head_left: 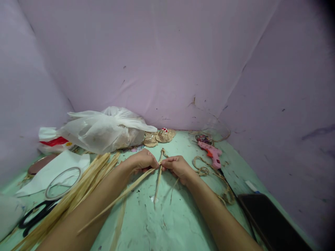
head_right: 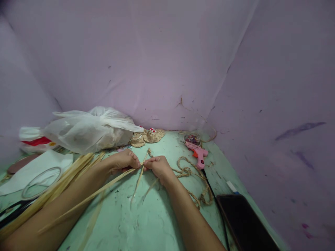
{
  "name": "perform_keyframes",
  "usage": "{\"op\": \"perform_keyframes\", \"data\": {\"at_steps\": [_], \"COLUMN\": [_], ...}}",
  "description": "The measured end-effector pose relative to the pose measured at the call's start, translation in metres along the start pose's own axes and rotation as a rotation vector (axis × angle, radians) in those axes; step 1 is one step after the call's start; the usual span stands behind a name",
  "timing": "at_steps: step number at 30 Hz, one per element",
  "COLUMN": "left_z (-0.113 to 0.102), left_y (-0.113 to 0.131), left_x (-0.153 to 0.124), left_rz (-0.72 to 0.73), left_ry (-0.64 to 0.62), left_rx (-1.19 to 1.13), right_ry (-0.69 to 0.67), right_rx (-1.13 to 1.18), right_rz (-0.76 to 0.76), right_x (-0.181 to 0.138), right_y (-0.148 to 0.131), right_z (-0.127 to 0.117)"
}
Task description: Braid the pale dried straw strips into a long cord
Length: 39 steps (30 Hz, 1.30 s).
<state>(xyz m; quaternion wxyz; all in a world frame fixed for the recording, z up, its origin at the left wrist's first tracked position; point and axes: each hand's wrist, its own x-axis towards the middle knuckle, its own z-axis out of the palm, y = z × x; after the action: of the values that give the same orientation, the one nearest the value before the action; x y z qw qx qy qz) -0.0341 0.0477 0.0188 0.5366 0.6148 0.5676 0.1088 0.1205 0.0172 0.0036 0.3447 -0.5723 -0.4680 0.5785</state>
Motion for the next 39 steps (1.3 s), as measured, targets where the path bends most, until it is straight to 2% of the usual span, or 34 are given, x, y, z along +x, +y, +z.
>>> {"op": "perform_keyframes", "data": {"at_steps": [7,10,14,17,19,21,23,25,28,30,35,37,39], "left_z": [0.018,0.03,0.043,0.046,0.042,0.034,0.025,0.018,0.015,0.016,0.017,0.018,0.019], "left_y": [0.016,0.019,0.021,0.022,0.022,0.022,0.022,0.022,0.022,0.02,0.017,0.016,0.014], "left_x": [-0.01,-0.009,-0.012,-0.014,-0.014,-0.014,-0.013,-0.013,-0.013,-0.011,-0.007,-0.006,-0.005], "left_rz": [0.009,0.013,0.043,0.103,0.119,0.085,-0.005,-0.089,-0.116,-0.114,-0.097,-0.099,-0.1], "left_ry": [0.062,0.184,0.42,0.509,0.449,0.286,0.155,0.11,0.011,-0.054,-0.127,-0.183,-0.186], "left_rx": [0.047,0.207,0.482,0.603,0.588,0.461,0.255,-0.002,-0.354,-0.49,-0.612,-0.613,-0.577], "right_ry": [0.025,0.033,0.037,0.048,0.041,0.025,0.015,0.016,0.012,-0.004,-0.029,-0.038,-0.046], "right_rx": [0.101,0.136,0.163,0.17,0.185,0.213,0.234,0.251,0.291,0.302,0.309,0.309,0.284], "right_rz": [0.047,0.078,0.07,0.044,0.054,0.058,0.067,0.088,0.116,0.12,0.109,0.102,0.093], "right_x": [-0.002,-0.002,0.002,0.005,0.006,0.005,0.004,0.002,0.0,-0.001,-0.001,-0.001,-0.002], "right_y": [-0.003,-0.003,0.002,0.006,0.007,0.006,0.004,0.001,-0.002,-0.003,-0.003,-0.004,-0.003], "right_z": [0.002,0.003,0.004,0.004,0.004,0.004,0.003,0.002,0.001,0.001,0.0,-0.001,-0.003]}}
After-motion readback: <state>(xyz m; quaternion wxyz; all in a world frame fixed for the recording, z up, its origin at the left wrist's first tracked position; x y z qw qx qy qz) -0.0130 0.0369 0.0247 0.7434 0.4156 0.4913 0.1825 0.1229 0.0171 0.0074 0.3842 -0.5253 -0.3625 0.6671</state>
